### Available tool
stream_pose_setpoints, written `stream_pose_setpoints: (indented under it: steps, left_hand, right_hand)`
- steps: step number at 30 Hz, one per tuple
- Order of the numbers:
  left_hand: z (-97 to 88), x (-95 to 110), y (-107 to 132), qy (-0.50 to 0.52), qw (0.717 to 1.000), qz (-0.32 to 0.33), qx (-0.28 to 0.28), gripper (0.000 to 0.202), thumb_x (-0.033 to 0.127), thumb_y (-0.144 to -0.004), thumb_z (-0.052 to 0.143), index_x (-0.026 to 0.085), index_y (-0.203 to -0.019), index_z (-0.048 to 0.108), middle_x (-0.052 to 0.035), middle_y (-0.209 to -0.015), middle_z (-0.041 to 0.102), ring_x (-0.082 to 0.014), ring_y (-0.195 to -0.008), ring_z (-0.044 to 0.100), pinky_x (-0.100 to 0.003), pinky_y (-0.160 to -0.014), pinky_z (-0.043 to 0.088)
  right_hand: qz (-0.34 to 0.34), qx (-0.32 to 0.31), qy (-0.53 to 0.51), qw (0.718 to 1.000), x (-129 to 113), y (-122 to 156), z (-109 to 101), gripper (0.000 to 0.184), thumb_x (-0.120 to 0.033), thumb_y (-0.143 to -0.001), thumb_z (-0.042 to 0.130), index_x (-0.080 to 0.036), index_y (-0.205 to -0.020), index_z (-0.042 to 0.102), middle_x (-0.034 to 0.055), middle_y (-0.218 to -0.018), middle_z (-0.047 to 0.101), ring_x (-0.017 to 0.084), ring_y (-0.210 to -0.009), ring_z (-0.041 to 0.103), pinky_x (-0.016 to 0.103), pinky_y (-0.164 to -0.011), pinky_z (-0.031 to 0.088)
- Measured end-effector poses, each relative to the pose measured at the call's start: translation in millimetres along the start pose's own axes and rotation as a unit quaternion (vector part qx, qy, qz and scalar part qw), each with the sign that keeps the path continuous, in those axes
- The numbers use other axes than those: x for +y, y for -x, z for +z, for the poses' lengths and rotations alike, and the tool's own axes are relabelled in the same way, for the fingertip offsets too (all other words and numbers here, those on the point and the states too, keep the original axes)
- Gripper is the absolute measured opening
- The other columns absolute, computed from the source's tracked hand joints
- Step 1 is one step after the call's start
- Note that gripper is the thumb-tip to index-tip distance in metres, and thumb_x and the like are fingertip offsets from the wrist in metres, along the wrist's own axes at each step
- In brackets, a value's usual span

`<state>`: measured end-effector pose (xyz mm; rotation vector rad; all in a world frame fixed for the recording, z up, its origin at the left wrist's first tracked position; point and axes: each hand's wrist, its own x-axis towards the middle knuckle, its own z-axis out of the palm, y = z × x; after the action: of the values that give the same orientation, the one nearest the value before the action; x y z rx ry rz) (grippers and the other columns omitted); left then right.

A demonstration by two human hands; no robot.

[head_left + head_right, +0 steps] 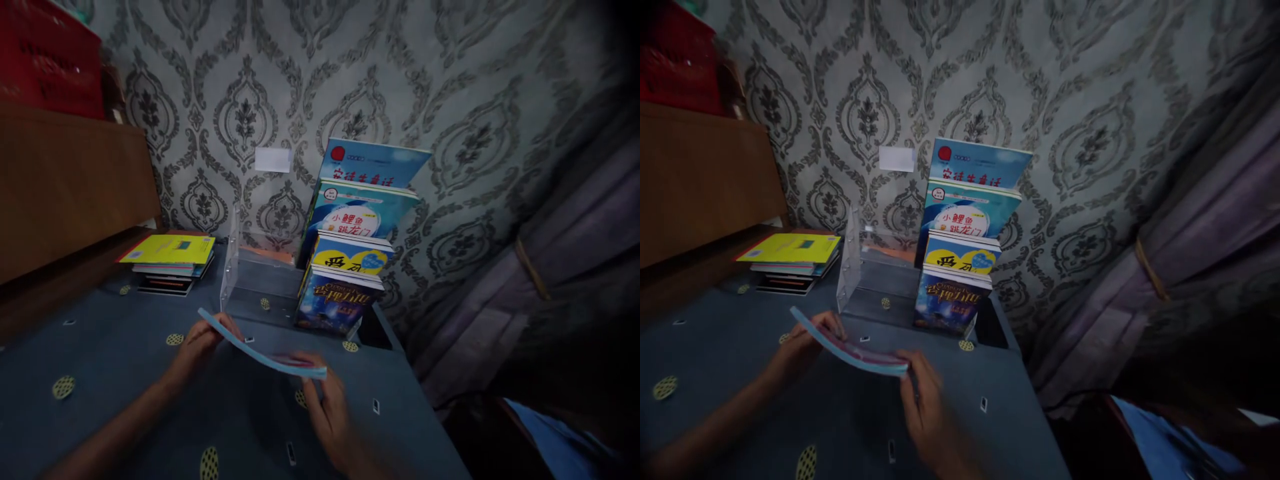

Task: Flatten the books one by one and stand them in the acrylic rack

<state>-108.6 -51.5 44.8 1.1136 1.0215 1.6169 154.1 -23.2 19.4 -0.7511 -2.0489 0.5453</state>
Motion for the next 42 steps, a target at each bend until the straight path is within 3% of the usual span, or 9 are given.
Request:
stream_pose_setpoints:
  steps: [4, 13, 25, 29, 32, 36, 42]
  left_hand:
    - [-0.6, -4, 2, -0.007, 1.0, 0.01, -0.017, 0.024, 0.04, -0.073, 0.073, 0.018, -0.066, 0.069, -0.0043, -0.07, 0.063, -0.0196, -0.07, 0.056, -0.028, -0.067, 0.044]
    - [-11.1, -14, 11, -0.04, 0.996, 0.02, -0.074, 0.031, 0.048, -0.079, 0.071, 0.018, -0.07, 0.072, -0.0063, -0.073, 0.067, -0.0207, -0.07, 0.057, -0.029, -0.068, 0.045]
    - [-3.7, -6, 11, -0.024, 0.996, 0.007, -0.091, 0.042, 0.059, -0.077, 0.069, 0.018, -0.069, 0.07, -0.0087, -0.073, 0.068, -0.0252, -0.074, 0.062, -0.033, -0.071, 0.047]
    - [-2.8, -7, 12, -0.032, 0.996, 0.008, -0.078, 0.036, 0.051, -0.082, 0.067, 0.017, -0.07, 0.07, -0.0068, -0.073, 0.066, -0.0222, -0.073, 0.059, -0.03, -0.069, 0.045]
    - [-2.7, -9, 12, -0.007, 0.998, -0.013, -0.06, 0.028, 0.043, -0.081, 0.068, 0.017, -0.069, 0.069, -0.0045, -0.071, 0.063, -0.0193, -0.07, 0.056, -0.028, -0.065, 0.043]
    - [-3.1, -9, 8, 0.035, 0.999, -0.039, -0.014, 0.016, 0.033, -0.072, 0.069, 0.018, -0.067, 0.068, -0.002, -0.067, 0.062, -0.0183, -0.068, 0.055, -0.028, -0.067, 0.045]
    - [-2.2, 12, -1, 0.062, 0.995, -0.074, 0.018, 0.018, 0.024, -0.06, 0.068, 0.018, -0.076, 0.074, -0.003, -0.071, 0.072, -0.023, -0.076, 0.066, -0.031, -0.072, 0.051]
  right_hand:
    - [-0.008, -0.002, 0.011, 1.0, 13, 15, 7, 0.036, -0.03, -0.105, 0.041, -0.029, -0.138, 0.057, 0.0084, -0.122, 0.072, 0.022, -0.112, 0.07, 0.033, -0.094, 0.06]
    - [-0.016, 0.06, -0.051, 0.997, 21, 36, 27, 0.035, -0.042, -0.105, 0.041, -0.026, -0.129, 0.061, 0.012, -0.119, 0.073, 0.028, -0.113, 0.07, 0.043, -0.097, 0.059]
    - [0.008, 0.058, -0.065, 0.996, 20, 36, 24, 0.035, -0.044, -0.104, 0.042, -0.028, -0.125, 0.066, 0.0106, -0.114, 0.075, 0.028, -0.105, 0.073, 0.039, -0.092, 0.06]
    - [0.011, 0.051, -0.067, 0.996, 16, 34, 20, 0.039, -0.047, -0.104, 0.042, -0.026, -0.128, 0.064, 0.0116, -0.113, 0.074, 0.027, -0.106, 0.072, 0.039, -0.093, 0.06]
    - [0.059, 0.07, -0.048, 0.995, 13, 34, 20, 0.035, -0.04, -0.105, 0.044, -0.027, -0.132, 0.062, 0.0108, -0.117, 0.074, 0.026, -0.108, 0.072, 0.037, -0.091, 0.061]
    - [0.108, 0.087, -0.035, 0.99, 13, 32, 23, 0.034, -0.038, -0.102, 0.052, -0.029, -0.134, 0.06, 0.01, -0.123, 0.072, 0.027, -0.108, 0.072, 0.034, -0.083, 0.064]
    - [0.077, 0.019, -0.094, 0.992, 1, -8, 13, 0.031, -0.038, -0.105, 0.045, -0.025, -0.127, 0.061, 0.0099, -0.115, 0.073, 0.023, -0.101, 0.072, 0.03, -0.081, 0.062]
